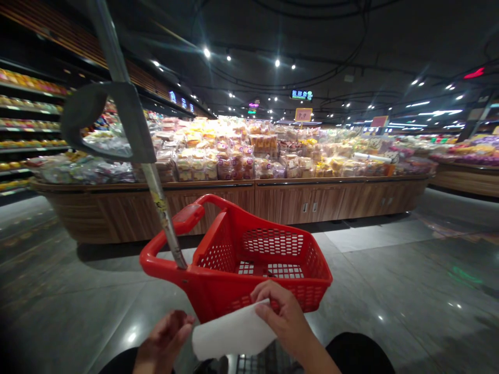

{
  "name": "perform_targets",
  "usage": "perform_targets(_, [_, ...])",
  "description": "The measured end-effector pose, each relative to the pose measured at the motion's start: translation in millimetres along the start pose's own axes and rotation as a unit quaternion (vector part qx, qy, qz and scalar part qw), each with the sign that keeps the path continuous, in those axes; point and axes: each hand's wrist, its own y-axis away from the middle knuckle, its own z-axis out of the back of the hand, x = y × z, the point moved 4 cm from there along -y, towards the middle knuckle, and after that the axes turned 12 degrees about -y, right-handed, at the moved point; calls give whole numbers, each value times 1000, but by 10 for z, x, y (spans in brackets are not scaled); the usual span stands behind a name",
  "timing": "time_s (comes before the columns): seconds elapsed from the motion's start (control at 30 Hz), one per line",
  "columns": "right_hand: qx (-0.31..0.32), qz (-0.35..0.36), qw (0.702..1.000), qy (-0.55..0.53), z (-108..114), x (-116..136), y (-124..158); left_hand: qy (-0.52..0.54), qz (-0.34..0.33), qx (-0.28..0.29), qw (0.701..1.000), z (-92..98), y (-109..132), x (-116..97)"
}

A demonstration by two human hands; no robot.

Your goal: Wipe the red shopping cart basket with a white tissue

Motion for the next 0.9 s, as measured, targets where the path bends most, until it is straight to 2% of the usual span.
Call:
perform_targets(0.03, [38, -16, 999, 10, -42, 32, -22, 14, -17, 12, 1000, 10, -50, -39])
perform_targets(0.07, [76, -30, 996, 26, -88, 52, -46, 25, -46, 50, 997, -3, -85, -105])
perform_targets(0.13, [135, -40, 989, 50, -175, 59, -109, 32, -105, 170, 979, -85, -77, -275])
perform_targets(0.2, [168, -55, 984, 3, -254, 13, -195, 15, -102, 342, 934, -241, 33, -408])
perform_targets(0.23, [168, -72, 982, -53, -285, -31, -242, 8, -78, 391, 917, -302, 88, -448])
perform_targets(0.27, [147, -93, 977, -126, -307, -88, -287, 6, -55, 408, 911, -347, 123, -478])
perform_targets(0.33, [69, -140, 943, -293, -341, -238, -337, 21, -8, 385, 923, -402, 141, -496])
perform_targets(0.4, [7, -183, 889, -419, -409, -407, -295, 46, 29, 317, 947, -411, 113, -465])
perform_targets(0.47, [13, -225, 849, -478, -526, -551, -175, 50, 52, 238, 969, -382, 78, -397])
perform_targets(0.5, [28, -242, 841, -484, -582, -607, -103, 41, 57, 204, 976, -364, 66, -358])
perform_targets(0.57, [44, -241, 855, -456, -639, -674, 14, 10, 59, 158, 986, -333, 55, -286])
perform_targets(0.67, [37, -171, 915, -364, -593, -655, 61, -20, 64, 142, 988, -320, 57, -226])
perform_targets(0.77, [16, -111, 947, -302, -458, -589, 34, 29, 69, 176, 982, -328, 68, -247])
perform_targets(0.83, [21, -107, 950, -292, -366, -582, 37, 87, 68, 219, 969, -323, 82, -275])
perform_targets(0.9, [34, -131, 940, -313, -299, -616, 68, 115, 56, 250, 960, -288, 97, -280])
